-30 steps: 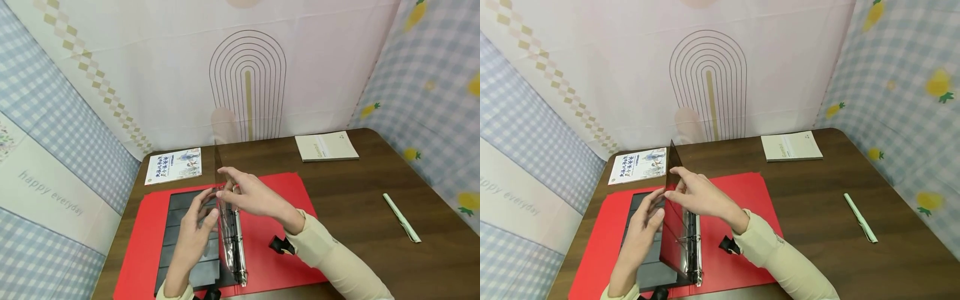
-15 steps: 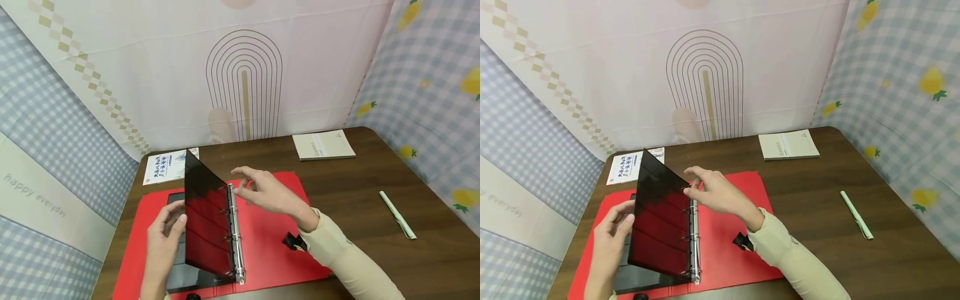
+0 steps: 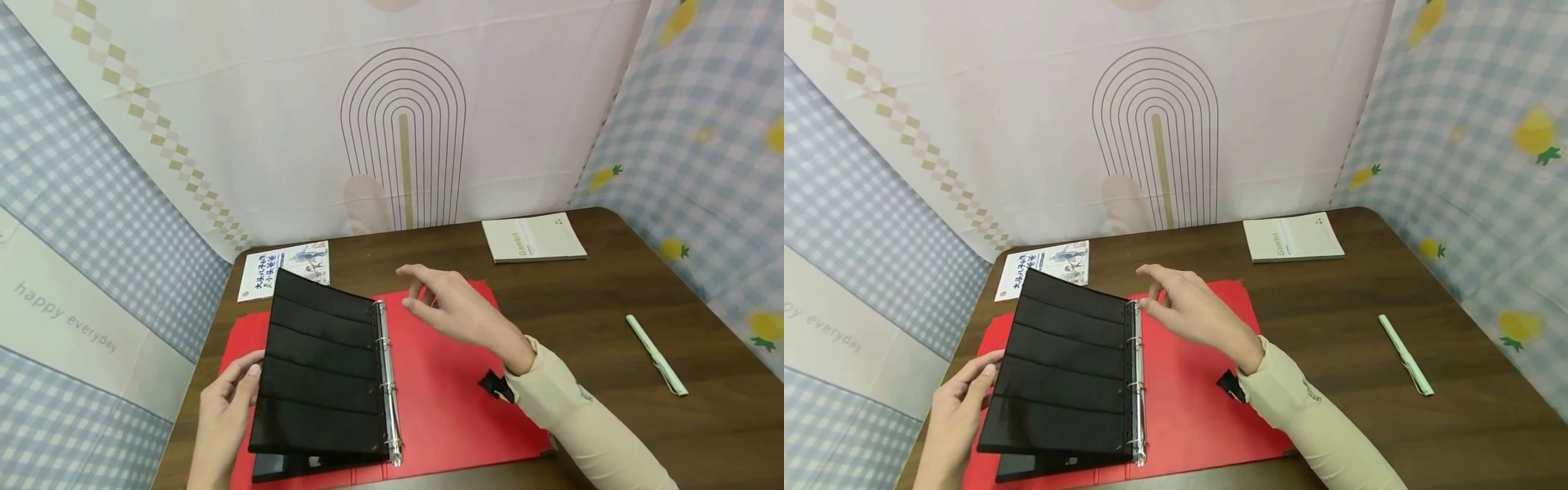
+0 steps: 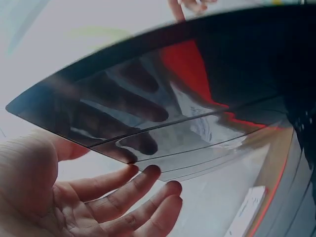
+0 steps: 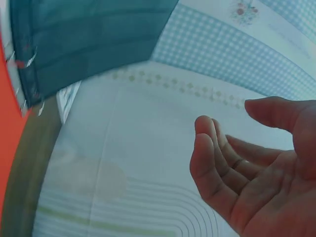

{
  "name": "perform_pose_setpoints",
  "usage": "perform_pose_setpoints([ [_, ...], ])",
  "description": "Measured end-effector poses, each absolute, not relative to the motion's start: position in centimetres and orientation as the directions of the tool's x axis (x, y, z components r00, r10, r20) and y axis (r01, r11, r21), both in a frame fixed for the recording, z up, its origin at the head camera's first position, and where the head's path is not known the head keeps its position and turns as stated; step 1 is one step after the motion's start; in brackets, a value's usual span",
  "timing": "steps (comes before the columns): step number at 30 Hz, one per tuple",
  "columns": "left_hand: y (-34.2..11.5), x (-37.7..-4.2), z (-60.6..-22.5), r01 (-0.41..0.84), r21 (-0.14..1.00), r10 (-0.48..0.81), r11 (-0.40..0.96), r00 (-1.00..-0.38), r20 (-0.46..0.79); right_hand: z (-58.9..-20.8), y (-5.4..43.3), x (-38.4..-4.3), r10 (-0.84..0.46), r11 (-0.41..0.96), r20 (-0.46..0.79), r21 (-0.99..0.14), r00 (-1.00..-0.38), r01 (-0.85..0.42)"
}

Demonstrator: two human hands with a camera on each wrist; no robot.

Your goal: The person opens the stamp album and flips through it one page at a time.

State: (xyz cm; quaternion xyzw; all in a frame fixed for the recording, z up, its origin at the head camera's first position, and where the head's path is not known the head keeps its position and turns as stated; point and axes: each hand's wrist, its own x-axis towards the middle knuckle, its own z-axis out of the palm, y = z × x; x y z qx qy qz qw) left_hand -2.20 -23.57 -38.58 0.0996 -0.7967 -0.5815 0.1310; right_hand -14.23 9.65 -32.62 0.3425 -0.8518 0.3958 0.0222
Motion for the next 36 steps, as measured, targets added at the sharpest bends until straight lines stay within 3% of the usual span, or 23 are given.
perform_pose_setpoints([
  [9,-25.9,-1.2,-40.7,-0.096,0.894,-0.270,0.437,-0.962,0.029,-33.4,10.7,-14.2,-0.569,0.444,0.374,-0.610,-0.732,-0.656],
  [17,-28.4,-0.7,-43.1,-0.067,0.823,-0.132,0.564,-0.991,0.009,-33.1,11.1,-14.5,-0.581,0.437,0.392,-0.590,-0.713,-0.679],
  [24,-29.1,-1.1,-44.5,-0.113,0.637,-0.082,0.763,-0.994,-0.078,-32.8,11.1,-15.0,-0.605,0.441,0.386,-0.566,-0.696,-0.697],
  [28,-29.0,-1.2,-45.0,-0.139,0.545,-0.088,0.827,-0.989,-0.119,-32.7,11.0,-15.3,-0.610,0.450,0.390,-0.545,-0.690,-0.707],
  [36,-28.8,-3.1,-44.3,-0.274,0.373,-0.146,0.887,-0.930,-0.337,-33.2,11.3,-16.2,-0.590,0.415,0.396,-0.598,-0.703,-0.685],
])
